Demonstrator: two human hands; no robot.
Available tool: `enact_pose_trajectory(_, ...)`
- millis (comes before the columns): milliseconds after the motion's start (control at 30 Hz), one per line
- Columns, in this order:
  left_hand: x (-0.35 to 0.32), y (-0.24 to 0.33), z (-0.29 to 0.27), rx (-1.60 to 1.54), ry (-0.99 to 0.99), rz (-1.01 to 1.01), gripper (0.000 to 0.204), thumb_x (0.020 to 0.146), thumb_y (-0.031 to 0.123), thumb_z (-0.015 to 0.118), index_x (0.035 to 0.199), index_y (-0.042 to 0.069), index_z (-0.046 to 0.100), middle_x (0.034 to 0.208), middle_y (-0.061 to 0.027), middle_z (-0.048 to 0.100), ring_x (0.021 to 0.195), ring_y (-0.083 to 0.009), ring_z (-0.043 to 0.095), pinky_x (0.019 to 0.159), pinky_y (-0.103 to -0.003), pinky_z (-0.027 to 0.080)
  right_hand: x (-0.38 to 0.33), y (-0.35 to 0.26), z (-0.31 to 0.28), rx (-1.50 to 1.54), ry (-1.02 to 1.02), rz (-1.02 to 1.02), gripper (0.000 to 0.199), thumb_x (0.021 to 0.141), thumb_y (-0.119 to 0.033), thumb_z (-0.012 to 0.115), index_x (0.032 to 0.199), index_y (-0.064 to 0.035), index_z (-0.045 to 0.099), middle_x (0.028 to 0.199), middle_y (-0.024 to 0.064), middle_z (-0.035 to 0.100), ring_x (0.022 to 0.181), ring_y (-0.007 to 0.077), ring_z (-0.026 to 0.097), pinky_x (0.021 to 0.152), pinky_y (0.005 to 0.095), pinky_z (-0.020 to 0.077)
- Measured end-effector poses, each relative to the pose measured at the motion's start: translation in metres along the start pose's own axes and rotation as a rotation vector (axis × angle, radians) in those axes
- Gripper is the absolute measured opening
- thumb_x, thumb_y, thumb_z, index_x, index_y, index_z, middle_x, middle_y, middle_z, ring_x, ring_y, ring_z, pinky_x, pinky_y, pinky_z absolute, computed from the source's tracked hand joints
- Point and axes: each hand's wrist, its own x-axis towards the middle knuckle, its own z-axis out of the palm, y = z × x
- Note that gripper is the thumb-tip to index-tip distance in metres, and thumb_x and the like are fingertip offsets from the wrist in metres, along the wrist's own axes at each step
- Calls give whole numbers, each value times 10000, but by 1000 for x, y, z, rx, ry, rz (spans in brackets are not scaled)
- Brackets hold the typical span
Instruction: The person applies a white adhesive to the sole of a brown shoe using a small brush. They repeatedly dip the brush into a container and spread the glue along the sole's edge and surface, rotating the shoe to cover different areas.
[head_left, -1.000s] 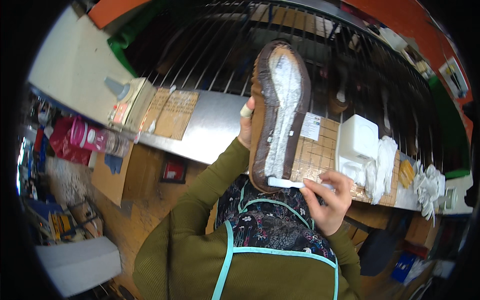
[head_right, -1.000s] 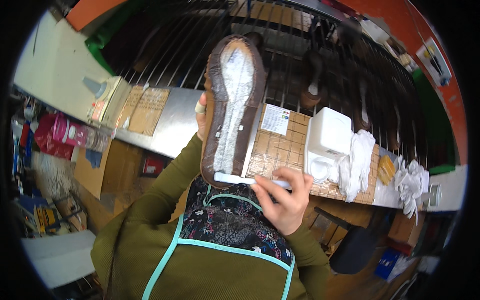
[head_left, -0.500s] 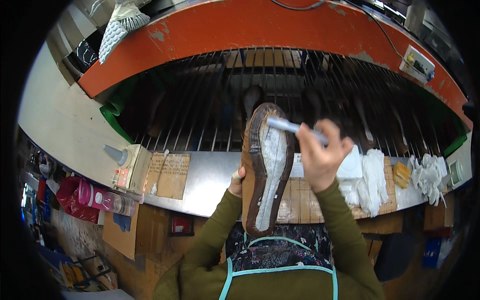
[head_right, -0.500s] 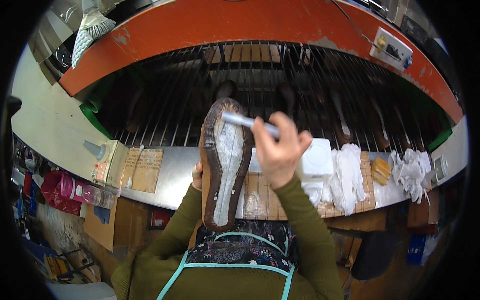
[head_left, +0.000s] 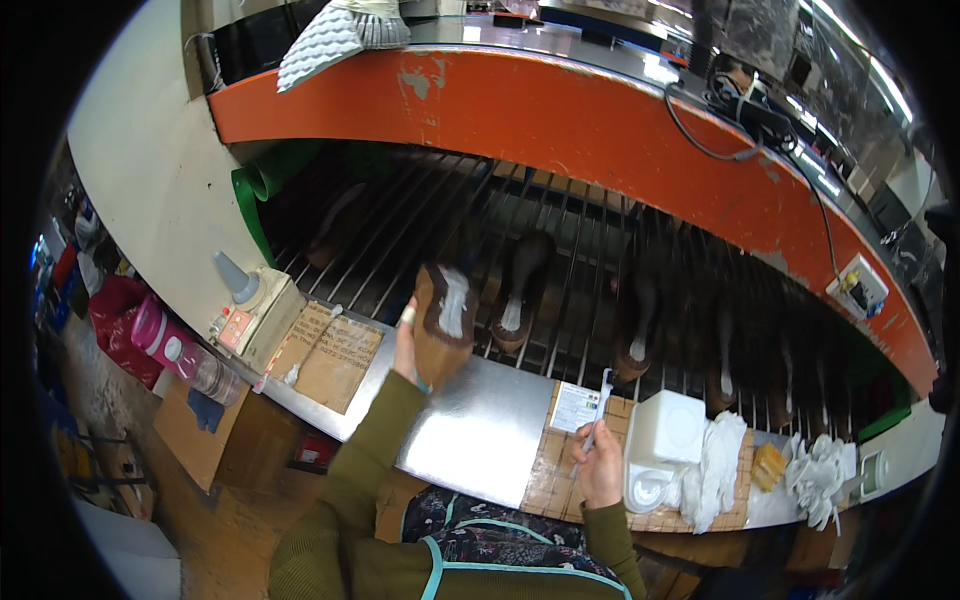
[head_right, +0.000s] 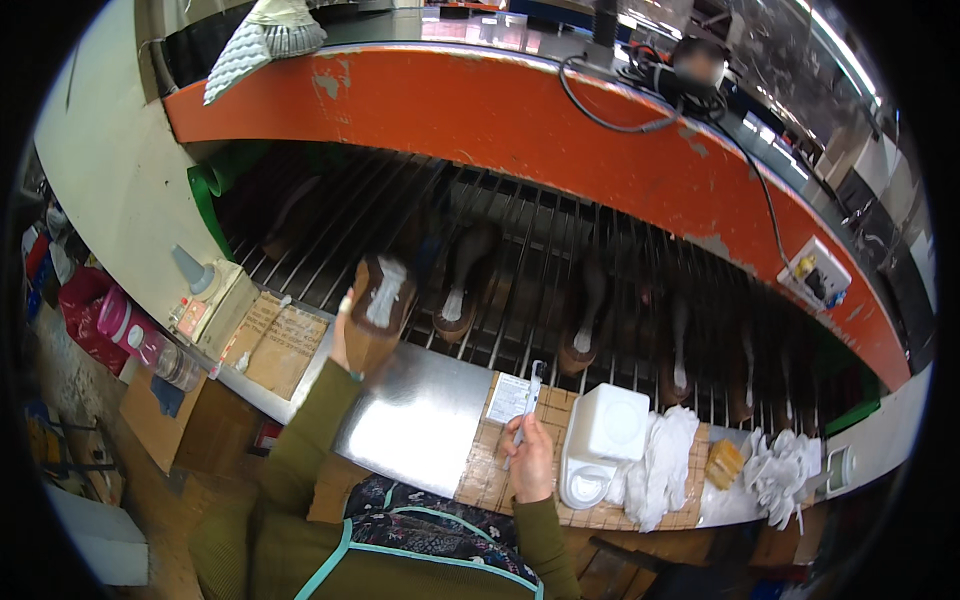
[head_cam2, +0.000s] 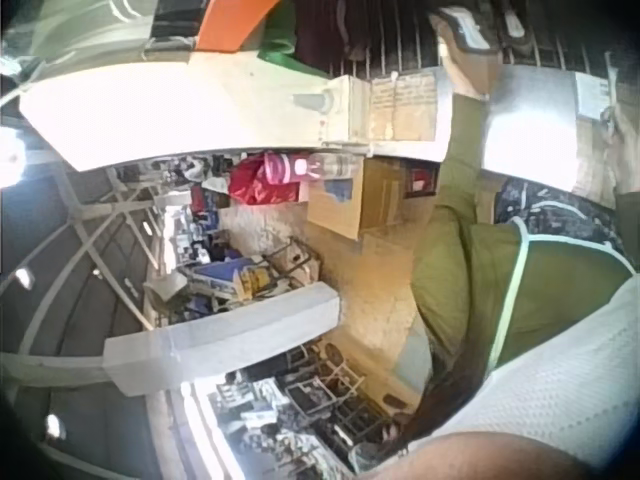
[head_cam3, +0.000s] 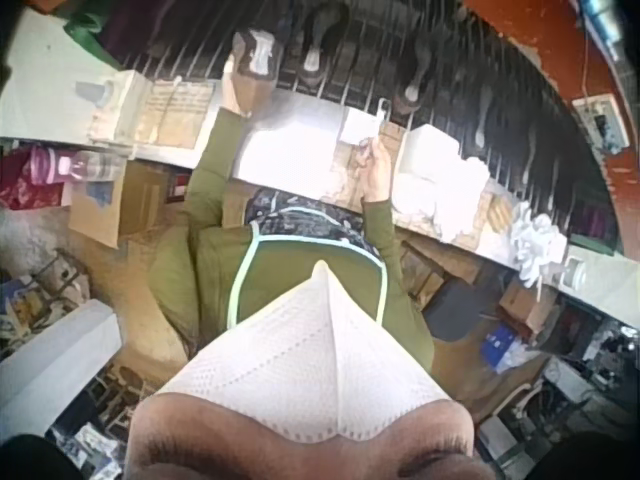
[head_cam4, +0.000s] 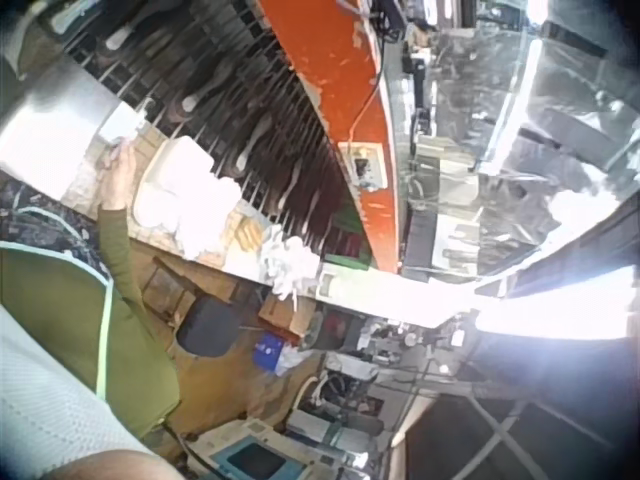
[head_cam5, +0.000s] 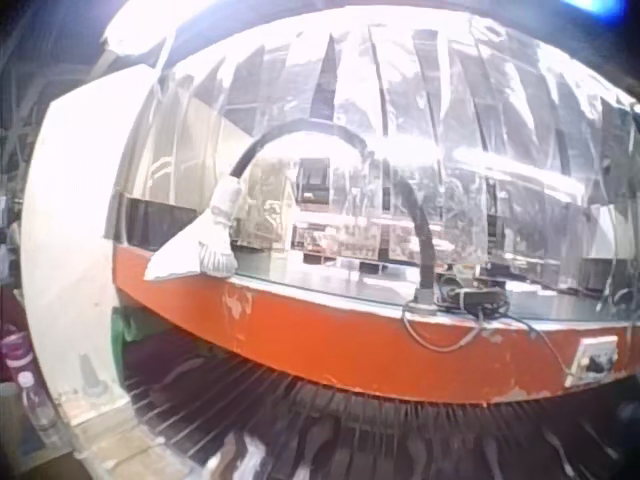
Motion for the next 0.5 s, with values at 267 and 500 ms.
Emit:
enact_pose_trajectory(267,108,134,-108,201,208,126,296,851,459,575,1061,252,608,995,-30,652,905,-269,606,670,-445,453,38,11,55,-274,-44,-95,388,1012,-418,395,839,-80,477,751,43,509,557,79,418,503,225,338)
enact_pose_trajectory(500,126,101,-134,61,688,432,334,813,394,573,1078,196,618,1089,-69,606,969,-279,573,724,-460,483,87,23,70,-1077,65,-405,441,924,-411,567,815,11,503,752,151,522,696,304,520,640,412,427)
